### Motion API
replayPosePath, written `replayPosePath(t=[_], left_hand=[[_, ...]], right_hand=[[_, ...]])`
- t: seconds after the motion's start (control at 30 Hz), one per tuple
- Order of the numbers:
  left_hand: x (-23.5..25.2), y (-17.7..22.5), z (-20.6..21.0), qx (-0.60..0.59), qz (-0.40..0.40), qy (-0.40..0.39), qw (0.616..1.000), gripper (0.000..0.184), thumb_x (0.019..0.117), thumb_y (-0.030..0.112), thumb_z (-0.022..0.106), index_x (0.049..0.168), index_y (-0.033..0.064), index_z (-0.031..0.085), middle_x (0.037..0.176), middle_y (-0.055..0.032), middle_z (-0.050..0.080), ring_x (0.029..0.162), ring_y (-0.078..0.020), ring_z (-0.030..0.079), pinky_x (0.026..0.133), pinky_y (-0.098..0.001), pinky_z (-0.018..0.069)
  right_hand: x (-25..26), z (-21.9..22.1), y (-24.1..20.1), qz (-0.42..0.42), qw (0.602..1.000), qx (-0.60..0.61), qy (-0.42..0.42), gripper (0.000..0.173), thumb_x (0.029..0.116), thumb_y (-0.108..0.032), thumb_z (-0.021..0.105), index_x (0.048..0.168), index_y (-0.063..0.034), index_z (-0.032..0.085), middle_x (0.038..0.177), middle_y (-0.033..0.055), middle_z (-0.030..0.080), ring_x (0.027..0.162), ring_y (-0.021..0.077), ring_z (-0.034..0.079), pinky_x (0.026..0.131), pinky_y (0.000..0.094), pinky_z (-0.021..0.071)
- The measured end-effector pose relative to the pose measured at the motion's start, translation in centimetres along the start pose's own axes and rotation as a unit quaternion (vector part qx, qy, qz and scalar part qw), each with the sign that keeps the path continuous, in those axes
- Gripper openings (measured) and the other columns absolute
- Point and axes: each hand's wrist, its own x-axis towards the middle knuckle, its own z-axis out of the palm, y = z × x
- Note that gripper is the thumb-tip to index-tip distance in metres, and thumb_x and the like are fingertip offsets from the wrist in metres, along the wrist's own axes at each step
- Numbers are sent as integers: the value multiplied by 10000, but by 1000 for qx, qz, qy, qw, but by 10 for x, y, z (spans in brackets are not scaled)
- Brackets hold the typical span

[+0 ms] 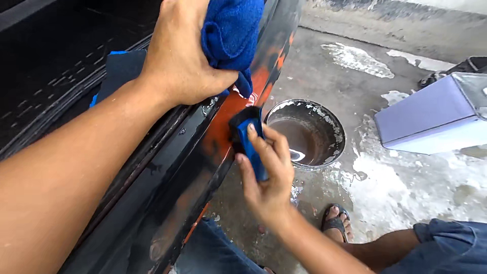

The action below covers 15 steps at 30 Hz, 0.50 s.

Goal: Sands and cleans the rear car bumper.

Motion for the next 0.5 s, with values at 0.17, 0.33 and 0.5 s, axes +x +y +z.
replayPosePath(t=[0.17, 0.33, 0.5], left_hand=[[4, -4, -1, 5, 12, -4, 1000, 529, 743, 378, 785, 1173, 102, 650, 1061, 32, 701, 1027, 21, 642, 907, -206, 533], [3, 0, -1, 0, 4, -11, 1000, 545, 727, 366, 792, 1180, 101, 646, 1067, 21, 700, 1031, 3, 647, 919, -233, 538], [7, 0, 0, 9, 16, -7, 1000, 495, 755, 360, 774, 1157, 110, 631, 1018, 25, 687, 971, 2, 642, 844, -219, 533]], right_hand=[[-22, -11, 0, -36, 997, -45, -59, 387, 950, -333, 672, 1332, -271, 668, 1314, 113, 635, 1094, 216, 642, 842, 387, 574], [36, -13, 13, 36, 995, -92, -20, 452, 980, -266, 641, 1409, -124, 622, 1330, 134, 572, 1182, 256, 577, 915, 439, 543], [-19, -22, -9, -39, 992, -69, -96, 344, 947, -352, 677, 1277, -259, 697, 1275, 123, 659, 1055, 219, 662, 814, 389, 585]])
